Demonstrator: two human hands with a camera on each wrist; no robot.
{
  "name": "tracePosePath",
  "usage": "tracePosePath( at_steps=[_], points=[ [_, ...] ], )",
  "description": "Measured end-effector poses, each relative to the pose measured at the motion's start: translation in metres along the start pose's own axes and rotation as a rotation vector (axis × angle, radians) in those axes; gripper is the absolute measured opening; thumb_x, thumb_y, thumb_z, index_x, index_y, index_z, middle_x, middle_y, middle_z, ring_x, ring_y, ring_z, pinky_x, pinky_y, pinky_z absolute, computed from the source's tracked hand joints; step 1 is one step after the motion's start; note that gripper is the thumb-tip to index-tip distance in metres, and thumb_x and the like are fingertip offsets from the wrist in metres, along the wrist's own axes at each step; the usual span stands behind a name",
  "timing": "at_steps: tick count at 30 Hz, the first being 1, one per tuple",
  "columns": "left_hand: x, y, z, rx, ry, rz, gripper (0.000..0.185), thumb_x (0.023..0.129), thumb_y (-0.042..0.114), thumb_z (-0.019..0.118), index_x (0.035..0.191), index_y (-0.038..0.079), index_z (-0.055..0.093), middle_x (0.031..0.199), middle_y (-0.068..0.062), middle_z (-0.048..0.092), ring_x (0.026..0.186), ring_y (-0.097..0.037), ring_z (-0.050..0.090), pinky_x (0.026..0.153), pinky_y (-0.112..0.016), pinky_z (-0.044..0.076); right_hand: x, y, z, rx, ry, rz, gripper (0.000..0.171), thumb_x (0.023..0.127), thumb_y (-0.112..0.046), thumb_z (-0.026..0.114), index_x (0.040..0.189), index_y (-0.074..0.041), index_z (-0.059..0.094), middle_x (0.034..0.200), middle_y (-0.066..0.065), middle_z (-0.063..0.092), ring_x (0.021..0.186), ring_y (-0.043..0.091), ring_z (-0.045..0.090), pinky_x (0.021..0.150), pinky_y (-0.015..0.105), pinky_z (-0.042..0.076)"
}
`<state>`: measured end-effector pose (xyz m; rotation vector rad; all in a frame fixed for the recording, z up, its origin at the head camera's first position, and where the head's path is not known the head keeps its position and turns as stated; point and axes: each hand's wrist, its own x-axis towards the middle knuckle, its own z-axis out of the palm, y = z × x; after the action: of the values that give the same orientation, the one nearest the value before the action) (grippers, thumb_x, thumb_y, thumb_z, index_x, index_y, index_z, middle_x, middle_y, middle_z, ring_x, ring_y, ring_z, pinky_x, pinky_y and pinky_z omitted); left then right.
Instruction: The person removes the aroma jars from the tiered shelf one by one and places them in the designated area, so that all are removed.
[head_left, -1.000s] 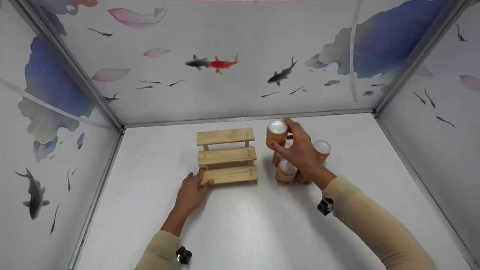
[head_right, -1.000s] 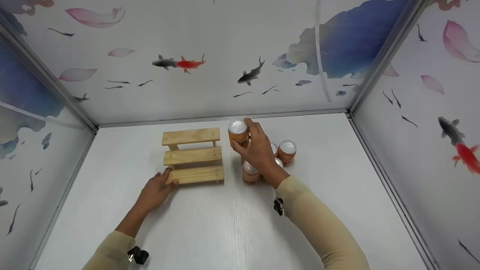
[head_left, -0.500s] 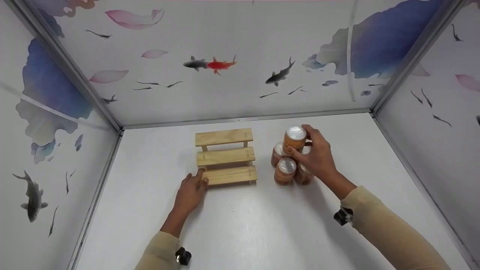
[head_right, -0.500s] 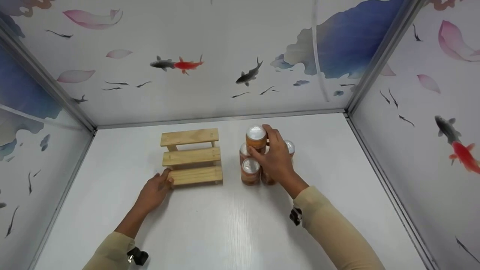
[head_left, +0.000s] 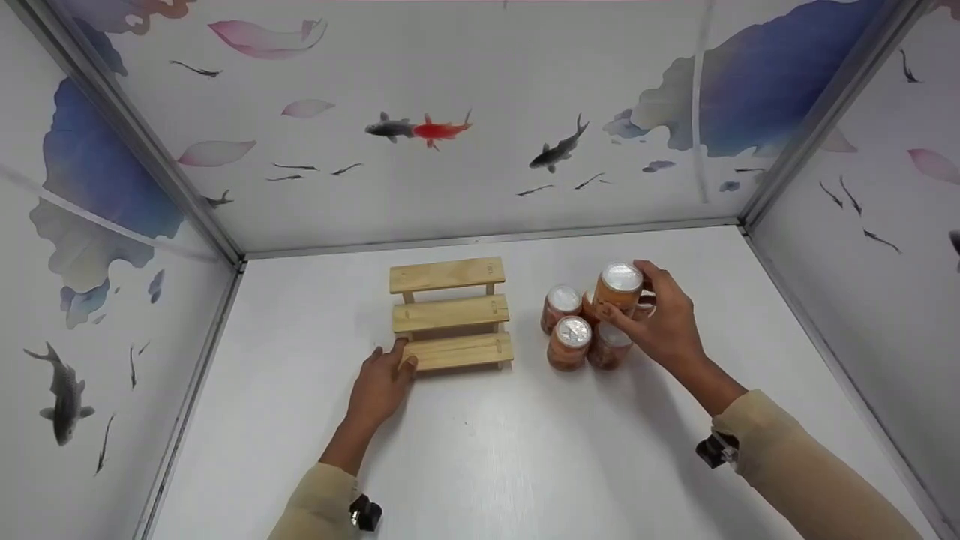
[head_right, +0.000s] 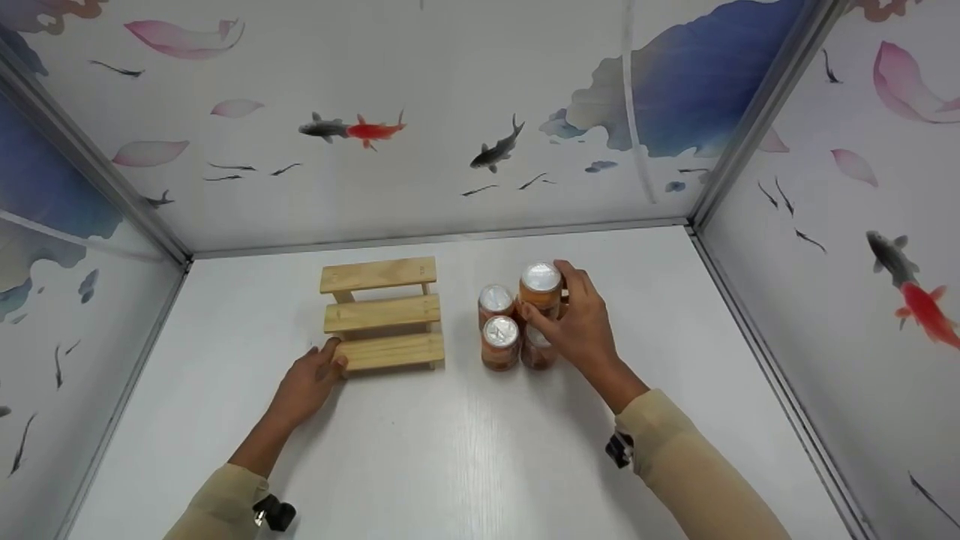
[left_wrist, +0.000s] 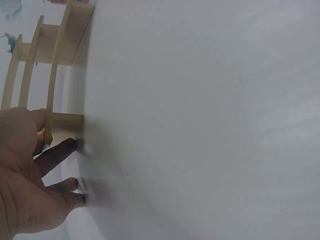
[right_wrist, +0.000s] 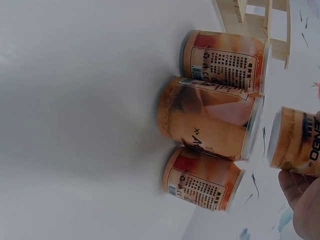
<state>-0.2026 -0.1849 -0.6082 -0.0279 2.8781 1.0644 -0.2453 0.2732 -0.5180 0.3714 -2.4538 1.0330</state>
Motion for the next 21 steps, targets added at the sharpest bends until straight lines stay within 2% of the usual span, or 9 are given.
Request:
tracePosePath(
  at_steps=[3,8,11,14,21],
  points=[
    [0.000,0.001,0.000,0.001,0.001,-0.011,0.060,0.117,0.039,0.055,0.166,0.004,0.048,0.159,-0.024,0.062,0.161,-0.055,0.038,0.127,-0.071,0.037,-0.003,0.004,-0.005,-0.012,0.010,-0.002,0.081,0.085,-0.014,0.098,0.153,0.001,0.056,0.134,0.020,0.068,0.116,0.035,0.075,0.087,0.045,0.065],
    [0.001,0.002,0.001,-0.003,0.011,-0.012,0.059,0.117,0.037,0.056,0.165,0.004,0.050,0.160,-0.023,0.060,0.161,-0.054,0.040,0.128,-0.071,0.037,-0.009,0.009,-0.010,-0.002,0.025,-0.011,0.080,0.085,-0.012,0.098,0.151,0.004,0.056,0.134,0.020,0.069,0.116,0.035,0.075,0.088,0.016,0.058],
    [0.001,0.001,0.001,0.006,0.022,0.001,0.057,0.117,0.036,0.057,0.164,0.004,0.051,0.158,-0.024,0.062,0.159,-0.055,0.042,0.127,-0.071,0.039,-0.011,0.012,-0.013,0.007,0.038,-0.012,0.080,0.084,-0.010,0.098,0.150,0.005,0.056,0.134,0.020,0.069,0.115,0.036,0.074,0.088,0.003,0.051],
    [0.002,0.001,0.001,0.011,0.027,0.009,0.057,0.117,0.036,0.057,0.164,0.004,0.052,0.158,-0.024,0.062,0.158,-0.056,0.044,0.126,-0.071,0.039,-0.014,0.015,-0.016,0.008,0.046,-0.007,0.080,0.084,-0.009,0.098,0.151,0.004,0.056,0.134,0.020,0.069,0.116,0.035,0.074,0.089,0.001,0.048],
    [0.000,0.000,0.000,0.003,0.022,0.020,0.057,0.118,0.037,0.055,0.163,0.002,0.052,0.159,-0.025,0.061,0.158,-0.057,0.042,0.126,-0.072,0.038,-0.020,0.021,-0.023,-0.008,0.053,0.008,0.082,0.083,-0.011,0.099,0.151,0.004,0.056,0.134,0.020,0.069,0.116,0.032,0.072,0.088,0.005,0.051]
  ],
)
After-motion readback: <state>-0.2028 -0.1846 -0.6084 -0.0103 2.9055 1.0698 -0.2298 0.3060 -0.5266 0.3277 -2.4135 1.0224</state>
